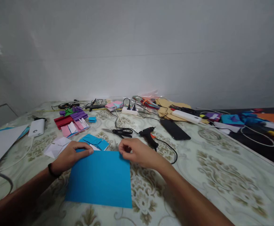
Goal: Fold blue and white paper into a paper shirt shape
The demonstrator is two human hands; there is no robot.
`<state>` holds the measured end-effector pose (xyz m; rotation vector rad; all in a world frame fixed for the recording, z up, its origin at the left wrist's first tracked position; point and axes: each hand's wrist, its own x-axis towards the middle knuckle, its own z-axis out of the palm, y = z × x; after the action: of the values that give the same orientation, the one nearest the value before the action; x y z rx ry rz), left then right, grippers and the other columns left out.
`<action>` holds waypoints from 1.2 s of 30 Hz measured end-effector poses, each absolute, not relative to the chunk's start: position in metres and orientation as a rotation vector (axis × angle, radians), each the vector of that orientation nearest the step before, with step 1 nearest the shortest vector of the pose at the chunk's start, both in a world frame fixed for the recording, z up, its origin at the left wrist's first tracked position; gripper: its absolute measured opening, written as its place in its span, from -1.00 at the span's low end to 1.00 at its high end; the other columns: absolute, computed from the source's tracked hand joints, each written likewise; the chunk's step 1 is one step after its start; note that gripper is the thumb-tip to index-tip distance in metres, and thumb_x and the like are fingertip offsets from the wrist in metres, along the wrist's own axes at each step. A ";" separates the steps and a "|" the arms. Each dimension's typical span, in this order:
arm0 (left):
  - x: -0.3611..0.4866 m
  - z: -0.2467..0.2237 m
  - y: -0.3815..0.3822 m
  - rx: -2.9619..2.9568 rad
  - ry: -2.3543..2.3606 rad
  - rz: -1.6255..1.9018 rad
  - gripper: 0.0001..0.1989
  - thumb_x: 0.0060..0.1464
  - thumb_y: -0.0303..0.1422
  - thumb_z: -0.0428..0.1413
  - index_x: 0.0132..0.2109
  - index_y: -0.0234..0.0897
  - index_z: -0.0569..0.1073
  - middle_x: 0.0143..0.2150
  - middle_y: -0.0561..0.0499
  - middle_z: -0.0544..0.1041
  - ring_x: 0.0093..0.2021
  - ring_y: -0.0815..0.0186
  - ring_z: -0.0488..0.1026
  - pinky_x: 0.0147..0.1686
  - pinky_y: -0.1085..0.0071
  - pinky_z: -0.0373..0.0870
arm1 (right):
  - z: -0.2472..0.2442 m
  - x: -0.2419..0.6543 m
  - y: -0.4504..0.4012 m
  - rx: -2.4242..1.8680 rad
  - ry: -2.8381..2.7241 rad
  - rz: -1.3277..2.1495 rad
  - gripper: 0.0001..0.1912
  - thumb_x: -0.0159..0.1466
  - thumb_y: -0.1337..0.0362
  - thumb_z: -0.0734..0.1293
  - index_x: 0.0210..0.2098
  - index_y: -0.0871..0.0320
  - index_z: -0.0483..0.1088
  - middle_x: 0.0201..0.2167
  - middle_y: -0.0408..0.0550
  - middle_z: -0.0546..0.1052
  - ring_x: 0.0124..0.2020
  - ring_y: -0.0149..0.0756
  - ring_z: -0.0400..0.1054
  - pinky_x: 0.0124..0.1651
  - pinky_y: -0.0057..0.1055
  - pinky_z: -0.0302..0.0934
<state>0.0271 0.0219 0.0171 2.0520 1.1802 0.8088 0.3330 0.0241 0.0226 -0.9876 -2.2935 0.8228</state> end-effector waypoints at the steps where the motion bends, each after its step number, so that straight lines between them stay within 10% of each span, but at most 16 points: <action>1: 0.027 0.018 0.022 2.032 1.192 0.814 -0.75 0.18 -0.21 0.21 -0.33 -0.28 0.65 -0.30 -0.01 0.71 -0.24 0.22 0.61 -0.17 0.42 0.49 | 0.026 0.338 0.025 -1.021 -2.307 0.808 -0.86 0.32 0.29 0.27 -0.36 0.14 0.41 -0.38 -0.10 0.51 -0.37 -0.31 0.34 -0.26 -0.42 0.22; 13: 0.034 0.004 0.018 2.294 1.078 0.367 -0.81 0.22 -0.32 0.16 -0.27 -0.28 0.65 -0.31 0.01 0.70 -0.29 0.27 0.60 -0.26 0.46 0.32 | 0.003 0.312 0.019 -1.592 -2.434 0.430 -0.70 0.38 0.10 0.38 -0.06 0.21 0.51 -0.04 0.19 0.58 -0.06 0.01 0.48 -0.09 -0.23 0.29; 16: 0.037 -0.003 0.015 2.335 1.115 0.355 -0.81 0.24 -0.34 0.15 -0.14 -0.27 0.66 -0.21 -0.05 0.71 -0.17 0.17 0.62 -0.17 0.39 0.33 | -0.004 0.304 0.013 -1.701 -2.469 0.353 -0.52 0.33 0.21 0.43 0.20 0.24 0.42 0.18 0.30 0.47 0.17 0.15 0.38 0.09 -0.16 0.27; 20: 0.037 -0.010 0.015 2.403 1.122 0.314 -0.76 0.27 -0.34 0.14 0.02 -0.26 0.61 -0.08 -0.10 0.70 -0.06 0.12 0.62 -0.09 0.33 0.37 | -0.006 0.317 0.018 -1.795 -2.444 0.388 -0.38 0.22 0.50 0.36 0.29 0.30 0.33 0.05 0.31 0.54 -0.02 0.05 0.50 -0.02 -0.22 0.28; 23: 0.036 -0.012 0.016 2.439 1.115 0.335 -0.76 0.27 -0.39 0.14 0.03 -0.27 0.60 -0.05 -0.09 0.70 -0.05 0.14 0.62 -0.07 0.34 0.39 | -0.004 0.329 0.027 -1.805 -2.414 0.442 -0.34 0.13 0.55 0.37 0.24 0.30 0.36 -0.09 0.23 0.61 -0.18 -0.05 0.52 -0.13 -0.29 0.28; 29: 0.040 -0.012 0.012 2.466 1.054 0.410 -0.83 0.27 -0.43 0.13 -0.08 -0.27 0.62 -0.33 0.03 0.68 -0.31 0.29 0.61 -0.30 0.46 0.34 | 0.006 0.339 0.036 -1.666 -2.319 0.617 -0.93 0.30 0.34 0.35 -0.29 0.16 0.50 -0.35 -0.02 0.63 -0.32 -0.22 0.50 -0.26 -0.39 0.27; 36: 0.045 -0.018 0.005 2.715 0.908 0.482 -0.85 0.25 -0.49 0.15 -0.09 -0.30 0.59 -0.11 -0.07 0.65 -0.07 0.18 0.58 -0.09 0.35 0.39 | 0.017 0.337 0.027 -1.138 -1.626 0.973 -0.68 0.28 0.05 0.42 -0.34 0.06 0.24 -0.42 -0.16 0.55 -0.53 -0.35 0.39 -0.45 -0.39 0.29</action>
<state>0.0450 0.0048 -0.0176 2.7153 0.9080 0.4817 0.3375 0.0271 0.0167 -1.1384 -1.6261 0.9730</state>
